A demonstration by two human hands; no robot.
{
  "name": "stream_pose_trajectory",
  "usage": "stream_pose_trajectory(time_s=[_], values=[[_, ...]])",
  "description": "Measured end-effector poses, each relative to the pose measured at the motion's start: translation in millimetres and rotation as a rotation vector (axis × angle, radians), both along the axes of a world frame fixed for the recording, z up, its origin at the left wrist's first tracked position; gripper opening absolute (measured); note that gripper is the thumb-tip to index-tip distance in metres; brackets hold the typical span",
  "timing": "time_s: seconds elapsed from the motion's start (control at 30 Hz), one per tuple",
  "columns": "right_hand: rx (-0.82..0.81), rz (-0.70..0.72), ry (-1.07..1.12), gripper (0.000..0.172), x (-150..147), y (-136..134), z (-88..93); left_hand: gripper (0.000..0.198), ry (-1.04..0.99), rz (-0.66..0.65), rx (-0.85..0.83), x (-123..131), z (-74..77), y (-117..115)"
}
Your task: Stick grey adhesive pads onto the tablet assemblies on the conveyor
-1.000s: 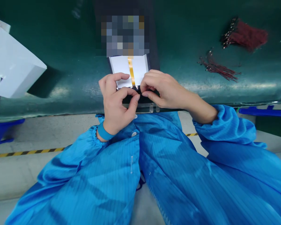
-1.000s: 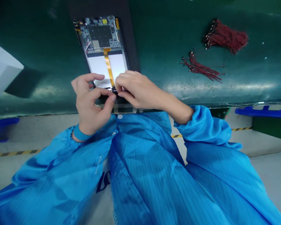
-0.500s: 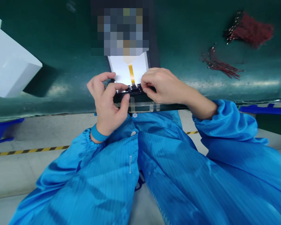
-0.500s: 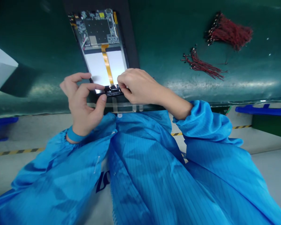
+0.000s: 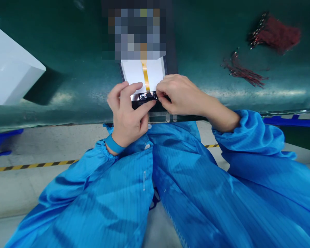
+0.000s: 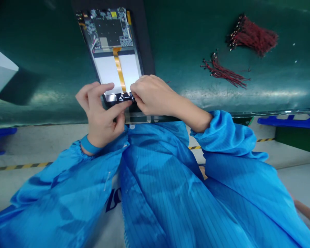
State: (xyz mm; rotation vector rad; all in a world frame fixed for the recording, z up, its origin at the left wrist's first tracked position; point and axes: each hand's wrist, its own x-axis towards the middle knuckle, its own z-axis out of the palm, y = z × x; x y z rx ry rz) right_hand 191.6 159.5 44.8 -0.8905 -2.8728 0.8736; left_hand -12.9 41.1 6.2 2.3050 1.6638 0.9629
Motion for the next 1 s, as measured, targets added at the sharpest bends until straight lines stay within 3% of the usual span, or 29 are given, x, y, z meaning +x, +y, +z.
stream_pose_trajectory(time_s=[0.17,0.27,0.53,0.63,0.83,1.0], values=[[0.001,0.005,-0.032,0.02,-1.0,0.0,0.8,0.023,-0.066,0.06,-0.194,7.9,-5.5,3.8],[0.006,-0.001,-0.042,0.02,-1.4,-0.1,2.2,0.021,-0.102,0.061,-0.223,13.3,-5.4,5.7],[0.076,-0.08,-0.026,0.003,8.3,12.6,8.6,0.014,-0.232,0.082,-0.241,28.1,-2.8,7.7],[0.082,-0.108,-0.004,0.008,13.4,17.3,5.3,0.017,-0.254,0.061,-0.227,23.0,-8.2,2.5],[0.066,-0.147,0.083,0.01,18.6,15.7,-6.6,0.028,-0.094,0.027,0.048,-1.0,-17.6,-10.9],[0.063,-0.152,0.078,0.007,19.7,13.9,-9.5,0.025,-0.157,0.06,-0.132,0.7,-15.3,-1.0]])
